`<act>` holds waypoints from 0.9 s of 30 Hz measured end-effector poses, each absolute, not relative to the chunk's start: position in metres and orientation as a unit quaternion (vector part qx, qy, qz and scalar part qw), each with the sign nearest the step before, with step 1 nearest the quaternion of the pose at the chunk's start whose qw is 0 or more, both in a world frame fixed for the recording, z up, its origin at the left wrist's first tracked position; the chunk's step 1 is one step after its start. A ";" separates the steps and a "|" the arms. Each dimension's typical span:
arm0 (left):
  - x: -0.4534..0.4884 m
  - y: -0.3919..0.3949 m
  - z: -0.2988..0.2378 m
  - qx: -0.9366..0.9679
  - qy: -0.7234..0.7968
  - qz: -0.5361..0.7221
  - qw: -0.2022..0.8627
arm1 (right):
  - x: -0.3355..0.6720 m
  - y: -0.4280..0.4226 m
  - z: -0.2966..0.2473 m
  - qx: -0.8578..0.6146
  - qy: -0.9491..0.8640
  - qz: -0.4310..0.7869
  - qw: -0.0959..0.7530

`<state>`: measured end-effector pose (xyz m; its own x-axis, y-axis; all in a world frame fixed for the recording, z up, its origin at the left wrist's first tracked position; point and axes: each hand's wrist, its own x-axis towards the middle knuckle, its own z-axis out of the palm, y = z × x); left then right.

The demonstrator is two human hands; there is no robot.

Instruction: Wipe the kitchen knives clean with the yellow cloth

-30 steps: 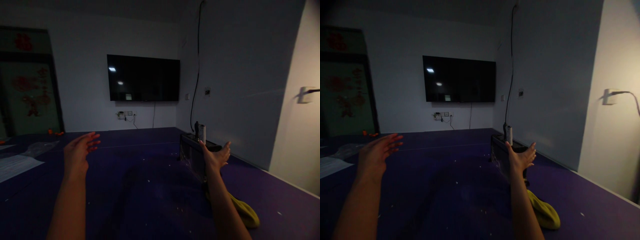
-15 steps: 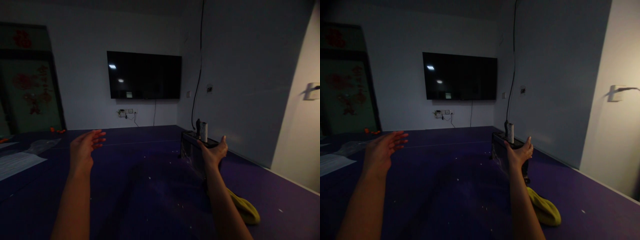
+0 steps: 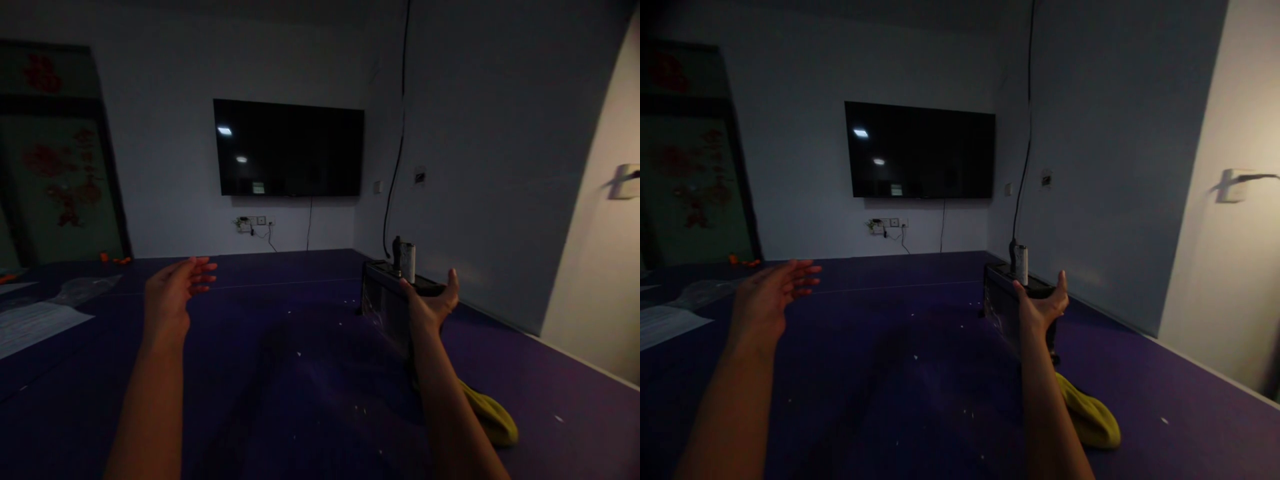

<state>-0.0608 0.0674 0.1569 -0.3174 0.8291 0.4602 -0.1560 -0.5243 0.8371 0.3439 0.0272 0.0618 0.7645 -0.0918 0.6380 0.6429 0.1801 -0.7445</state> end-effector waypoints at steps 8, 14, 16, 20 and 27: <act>-0.054 0.067 0.156 0.484 0.358 0.723 0.340 | 0.338 0.029 0.077 -0.515 -0.300 -0.267 0.757; -0.043 0.064 0.154 0.570 0.342 0.673 0.325 | 0.317 0.022 0.106 -0.369 -0.371 -0.088 0.848; -0.036 0.063 0.153 0.613 0.327 0.644 0.319 | 0.305 0.018 0.114 -0.343 -0.394 -0.026 0.852; -0.019 0.066 0.145 0.687 0.288 0.592 0.308 | 0.276 0.014 0.123 -0.306 -0.436 0.077 0.843; -0.007 0.085 0.125 0.701 0.233 0.592 0.322 | 0.230 0.019 0.124 -0.267 -0.503 0.241 0.786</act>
<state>-0.0074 0.0851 0.1254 0.1897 0.7079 0.6804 -0.0553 -0.6842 0.7272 0.2300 0.0190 0.1238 0.3782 0.6477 0.6614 -0.1115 0.7411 -0.6621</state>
